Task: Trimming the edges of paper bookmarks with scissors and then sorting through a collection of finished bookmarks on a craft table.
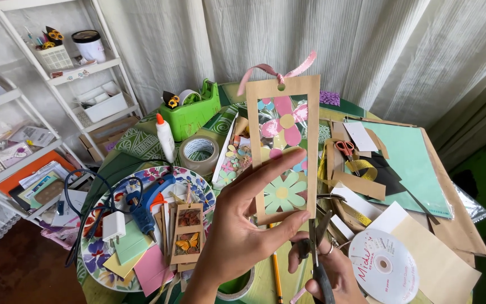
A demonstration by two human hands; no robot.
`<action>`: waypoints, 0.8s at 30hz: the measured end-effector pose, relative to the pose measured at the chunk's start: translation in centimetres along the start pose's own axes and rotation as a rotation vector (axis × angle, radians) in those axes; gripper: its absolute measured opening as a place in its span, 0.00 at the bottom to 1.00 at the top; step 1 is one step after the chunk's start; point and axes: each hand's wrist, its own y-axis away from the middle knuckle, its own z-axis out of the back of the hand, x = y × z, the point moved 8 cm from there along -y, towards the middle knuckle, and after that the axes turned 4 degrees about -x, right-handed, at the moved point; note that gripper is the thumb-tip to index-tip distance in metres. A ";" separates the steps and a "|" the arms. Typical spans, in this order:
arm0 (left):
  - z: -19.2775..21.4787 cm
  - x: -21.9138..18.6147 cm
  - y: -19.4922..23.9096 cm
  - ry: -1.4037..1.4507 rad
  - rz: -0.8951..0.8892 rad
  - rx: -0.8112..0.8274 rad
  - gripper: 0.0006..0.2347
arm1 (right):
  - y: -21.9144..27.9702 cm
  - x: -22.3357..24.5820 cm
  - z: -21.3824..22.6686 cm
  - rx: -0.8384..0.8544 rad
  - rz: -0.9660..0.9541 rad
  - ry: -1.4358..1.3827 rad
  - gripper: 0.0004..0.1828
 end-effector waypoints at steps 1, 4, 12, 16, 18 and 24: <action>-0.1 0.1 0.0 0.001 0.005 0.003 0.21 | 0.1 0.0 0.0 -0.004 -0.004 -0.001 0.39; -0.4 0.1 0.0 -0.045 -0.002 0.015 0.21 | 0.4 0.3 0.1 -0.019 0.019 -0.041 0.37; -0.5 -0.2 0.0 -0.094 -0.056 0.005 0.20 | 0.2 0.3 0.3 -0.047 -0.042 -0.062 0.39; -0.8 0.4 0.0 -0.010 0.008 0.017 0.21 | 0.1 0.9 0.2 -0.052 -0.015 -0.039 0.38; -0.8 -0.2 -0.1 -0.171 -0.112 0.009 0.21 | 0.2 0.7 0.3 -0.067 -0.027 -0.104 0.40; -1.0 -0.1 0.0 -0.223 -0.147 0.004 0.21 | 0.1 0.7 0.5 -0.089 -0.013 -0.121 0.42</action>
